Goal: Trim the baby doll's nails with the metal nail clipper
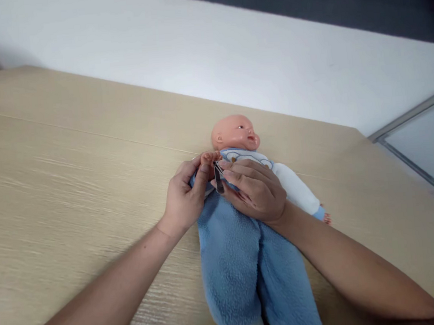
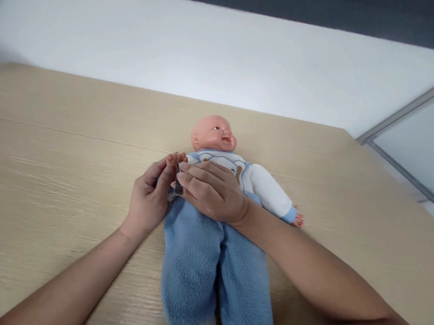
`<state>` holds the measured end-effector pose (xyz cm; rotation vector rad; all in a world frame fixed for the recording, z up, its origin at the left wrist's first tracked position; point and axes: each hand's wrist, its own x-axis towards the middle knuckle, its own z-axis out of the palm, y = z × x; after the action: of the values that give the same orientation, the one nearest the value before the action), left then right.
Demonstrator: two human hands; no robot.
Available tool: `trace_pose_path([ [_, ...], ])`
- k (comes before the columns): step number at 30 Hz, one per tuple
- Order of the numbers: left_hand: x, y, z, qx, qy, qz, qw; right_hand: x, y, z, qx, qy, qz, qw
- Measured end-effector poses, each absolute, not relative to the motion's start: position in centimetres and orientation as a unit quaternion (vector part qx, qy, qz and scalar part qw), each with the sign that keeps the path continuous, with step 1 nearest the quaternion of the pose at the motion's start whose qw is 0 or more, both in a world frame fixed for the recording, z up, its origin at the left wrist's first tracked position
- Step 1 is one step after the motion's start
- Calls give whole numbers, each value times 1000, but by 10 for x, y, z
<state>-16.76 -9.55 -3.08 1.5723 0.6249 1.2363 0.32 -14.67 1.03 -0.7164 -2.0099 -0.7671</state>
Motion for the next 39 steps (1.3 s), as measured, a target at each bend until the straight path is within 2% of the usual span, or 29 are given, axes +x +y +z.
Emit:
trace_pose_path([
  [17,-168,-96,-30,685,253,513,452,3,-145,12,-258,-810,-318,420],
  [39,-168,-96,-29,689,265,507,445,3,-147,13,-260,-805,-328,421],
])
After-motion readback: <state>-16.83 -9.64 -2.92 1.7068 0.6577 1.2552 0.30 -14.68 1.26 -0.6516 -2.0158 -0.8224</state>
